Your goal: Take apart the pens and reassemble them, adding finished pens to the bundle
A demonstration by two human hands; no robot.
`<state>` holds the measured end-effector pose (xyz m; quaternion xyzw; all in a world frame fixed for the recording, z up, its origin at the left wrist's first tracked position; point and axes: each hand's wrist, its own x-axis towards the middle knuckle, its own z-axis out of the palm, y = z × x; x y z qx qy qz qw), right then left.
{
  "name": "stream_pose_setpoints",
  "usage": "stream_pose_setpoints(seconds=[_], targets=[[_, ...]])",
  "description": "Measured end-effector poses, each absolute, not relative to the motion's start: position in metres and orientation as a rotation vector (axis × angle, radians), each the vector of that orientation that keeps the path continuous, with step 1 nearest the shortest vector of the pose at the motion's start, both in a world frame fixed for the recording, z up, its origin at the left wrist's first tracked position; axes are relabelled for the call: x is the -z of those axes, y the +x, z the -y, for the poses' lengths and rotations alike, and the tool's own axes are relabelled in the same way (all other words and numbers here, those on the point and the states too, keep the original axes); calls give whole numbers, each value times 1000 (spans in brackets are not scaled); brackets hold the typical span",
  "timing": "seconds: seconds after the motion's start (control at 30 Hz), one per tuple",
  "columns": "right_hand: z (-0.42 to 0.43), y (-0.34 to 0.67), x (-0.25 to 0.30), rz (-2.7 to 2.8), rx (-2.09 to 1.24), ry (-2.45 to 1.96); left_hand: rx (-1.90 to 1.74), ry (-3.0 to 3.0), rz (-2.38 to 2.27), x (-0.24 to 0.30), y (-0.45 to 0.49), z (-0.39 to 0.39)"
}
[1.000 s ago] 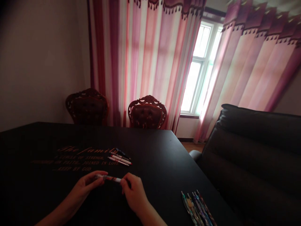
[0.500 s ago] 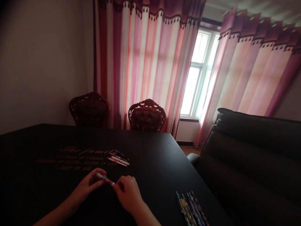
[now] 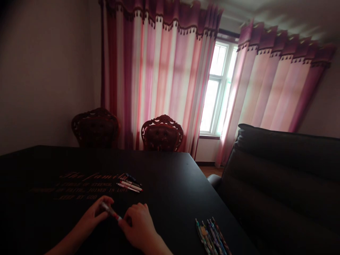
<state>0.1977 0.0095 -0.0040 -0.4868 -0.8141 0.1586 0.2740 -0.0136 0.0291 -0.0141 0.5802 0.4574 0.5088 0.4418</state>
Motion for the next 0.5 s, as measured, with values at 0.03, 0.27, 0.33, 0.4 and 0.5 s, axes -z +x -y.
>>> stream_pose_setpoints(seconds=[0.03, 0.27, 0.33, 0.4, 0.5], targets=[[-9, 197, 4, 2197, -424, -1309, -1258, 1446, -1131, 14, -13, -29], [-8, 197, 2, 2231, -386, -1306, -1273, 1476, -1142, 14, -10, -27], [-8, 197, 2, 2239, -382, -1304, -1278, 1475, -1145, 13, -9, -27], [-8, 197, 3, 2243, -379, -1304, -1280, 1468, -1144, 12, -8, -26], [-9, 198, 4, 2247, -378, -1303, -1282, 1452, -1129, 10, -7, -25]])
